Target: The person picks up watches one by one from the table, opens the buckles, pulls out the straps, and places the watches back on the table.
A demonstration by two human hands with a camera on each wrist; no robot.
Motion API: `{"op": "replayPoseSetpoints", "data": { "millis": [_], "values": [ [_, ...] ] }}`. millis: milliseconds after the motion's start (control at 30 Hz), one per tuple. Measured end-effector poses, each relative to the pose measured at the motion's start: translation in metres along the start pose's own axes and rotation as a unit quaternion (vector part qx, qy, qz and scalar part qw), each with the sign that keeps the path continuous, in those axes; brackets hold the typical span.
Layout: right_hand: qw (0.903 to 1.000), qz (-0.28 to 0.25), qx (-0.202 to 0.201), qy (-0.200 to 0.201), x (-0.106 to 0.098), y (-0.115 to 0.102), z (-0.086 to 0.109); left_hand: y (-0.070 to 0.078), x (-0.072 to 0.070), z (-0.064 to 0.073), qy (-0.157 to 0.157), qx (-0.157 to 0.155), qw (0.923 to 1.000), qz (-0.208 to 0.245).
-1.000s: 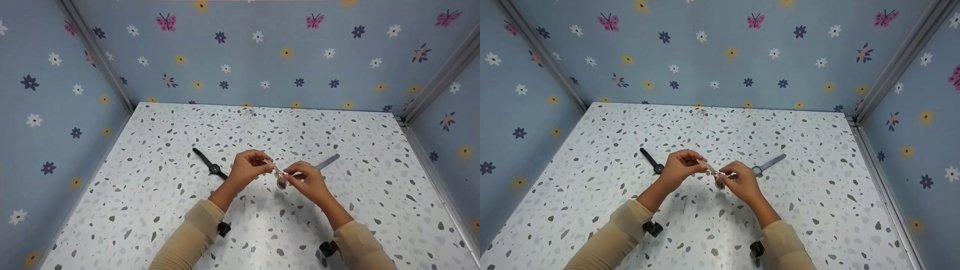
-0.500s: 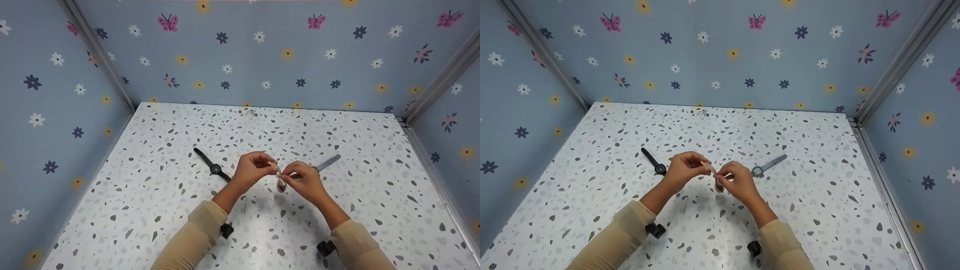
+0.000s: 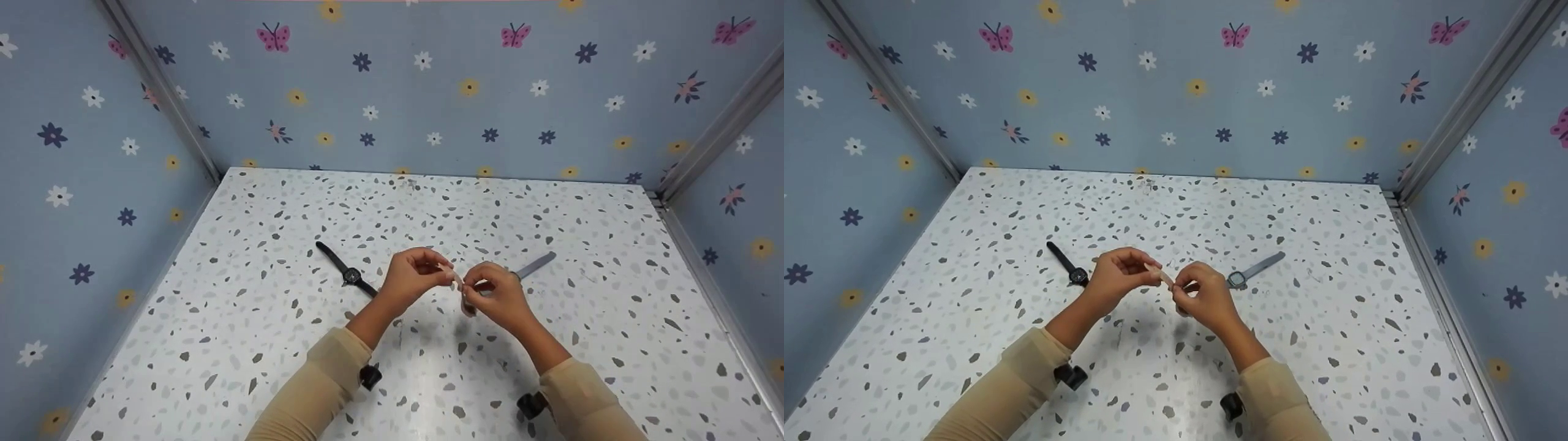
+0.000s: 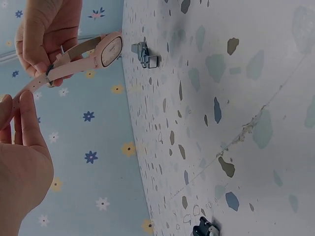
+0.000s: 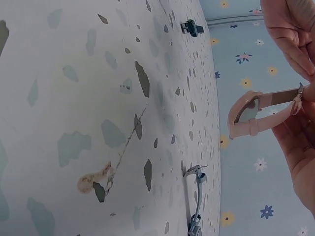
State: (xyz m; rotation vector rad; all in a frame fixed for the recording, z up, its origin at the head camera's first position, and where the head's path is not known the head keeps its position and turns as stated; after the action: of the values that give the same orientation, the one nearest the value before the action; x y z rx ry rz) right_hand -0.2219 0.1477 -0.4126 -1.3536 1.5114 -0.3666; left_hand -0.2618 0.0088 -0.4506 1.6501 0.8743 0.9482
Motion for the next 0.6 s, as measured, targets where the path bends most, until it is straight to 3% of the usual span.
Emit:
{"op": "replayPoseSetpoints", "data": {
  "millis": [233,600],
  "values": [
    [0.9998,0.009,0.011,0.016,-0.0044,0.0032,0.0026,0.0011,-0.0006,0.0,0.004,-0.004,1.0,0.0],
    [0.9999,0.005,0.012,0.002,-0.0047,0.0077,0.0049,0.0008,-0.0054,0.0001,0.018,-0.012,0.9998,-0.004]
  ]
}}
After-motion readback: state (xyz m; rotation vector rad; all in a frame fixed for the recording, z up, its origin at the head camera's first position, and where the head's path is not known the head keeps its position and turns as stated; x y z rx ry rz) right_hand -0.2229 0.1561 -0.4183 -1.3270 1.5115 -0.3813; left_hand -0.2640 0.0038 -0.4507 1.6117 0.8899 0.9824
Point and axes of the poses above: each hand's wrist, its own z-axis away from the middle knuckle, its own x-axis out of the palm, y = z × x, the point moved 9 cm from there along -z, towards the middle knuckle, and after that the axes turned 6 degrees about -y, right-handed, at the moved point
